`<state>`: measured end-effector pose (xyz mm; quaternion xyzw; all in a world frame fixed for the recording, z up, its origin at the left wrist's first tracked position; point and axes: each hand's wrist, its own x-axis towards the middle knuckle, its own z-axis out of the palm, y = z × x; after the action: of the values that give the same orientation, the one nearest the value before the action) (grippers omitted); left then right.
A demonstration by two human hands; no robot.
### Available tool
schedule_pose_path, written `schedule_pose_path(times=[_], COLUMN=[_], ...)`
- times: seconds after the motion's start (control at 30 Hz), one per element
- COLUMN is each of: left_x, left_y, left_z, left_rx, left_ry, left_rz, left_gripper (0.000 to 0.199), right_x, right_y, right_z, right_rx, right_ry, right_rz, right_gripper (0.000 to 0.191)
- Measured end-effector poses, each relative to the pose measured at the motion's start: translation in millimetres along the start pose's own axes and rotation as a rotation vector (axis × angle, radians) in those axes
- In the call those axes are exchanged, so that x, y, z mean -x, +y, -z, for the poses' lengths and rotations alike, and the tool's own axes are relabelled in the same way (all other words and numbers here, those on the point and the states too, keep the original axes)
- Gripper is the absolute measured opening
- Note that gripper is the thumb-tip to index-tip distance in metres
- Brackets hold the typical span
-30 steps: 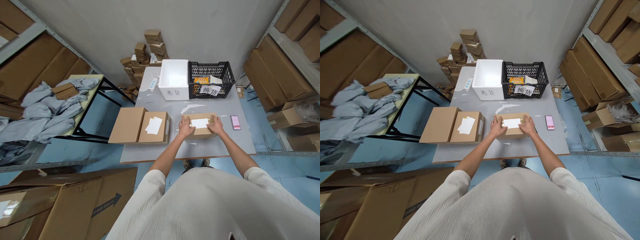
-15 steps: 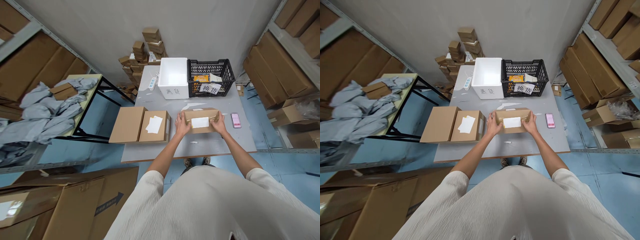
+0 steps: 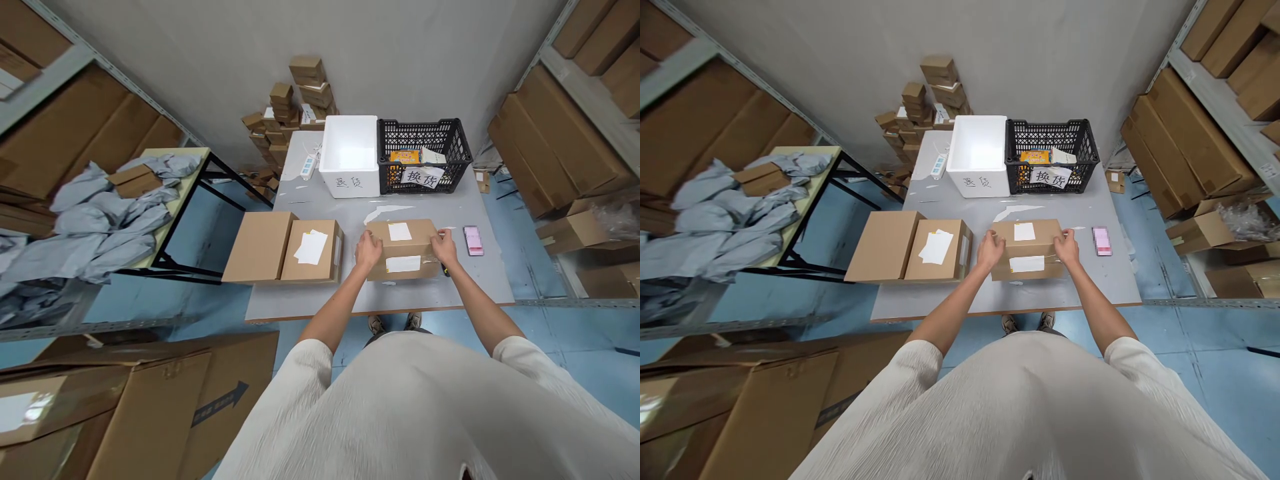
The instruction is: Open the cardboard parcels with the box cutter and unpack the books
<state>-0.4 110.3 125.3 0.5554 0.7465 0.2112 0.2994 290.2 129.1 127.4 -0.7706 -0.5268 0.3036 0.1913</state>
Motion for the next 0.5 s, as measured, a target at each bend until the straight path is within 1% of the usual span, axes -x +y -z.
schedule_pose_path(times=[0.13, 0.2, 0.3, 0.37, 0.5], left_x=[2.4, 4.4, 9.0, 13.1, 17.2], left_y=[-8.3, -14.4, -25.1, -32.4, -40.3], left_z=[-1.7, -5.5, -14.7, -21.1, -28.8], left_rx=[0.031, 0.042, 0.046, 0.03, -0.031], left_ry=[0.002, -0.002, -0.035, -0.062, -0.065], left_rz=[-0.087, -0.102, -0.066, -0.03, -0.024], left_gripper=[0.044, 0.048, 0.062, 0.068, 0.065], right_x=[5.7, 6.8, 7.1, 6.6, 2.9], right_y=[10.0, 18.5, 33.7, 43.2, 53.4], right_z=[-0.7, -4.9, -15.3, -22.6, -30.9], right_rx=[-0.061, -0.092, -0.095, -0.07, -0.016], right_ry=[0.003, -0.021, -0.055, -0.058, -0.055], right_rz=[0.078, 0.1, 0.135, 0.137, 0.116], right_gripper=[0.058, 0.063, 0.072, 0.078, 0.084])
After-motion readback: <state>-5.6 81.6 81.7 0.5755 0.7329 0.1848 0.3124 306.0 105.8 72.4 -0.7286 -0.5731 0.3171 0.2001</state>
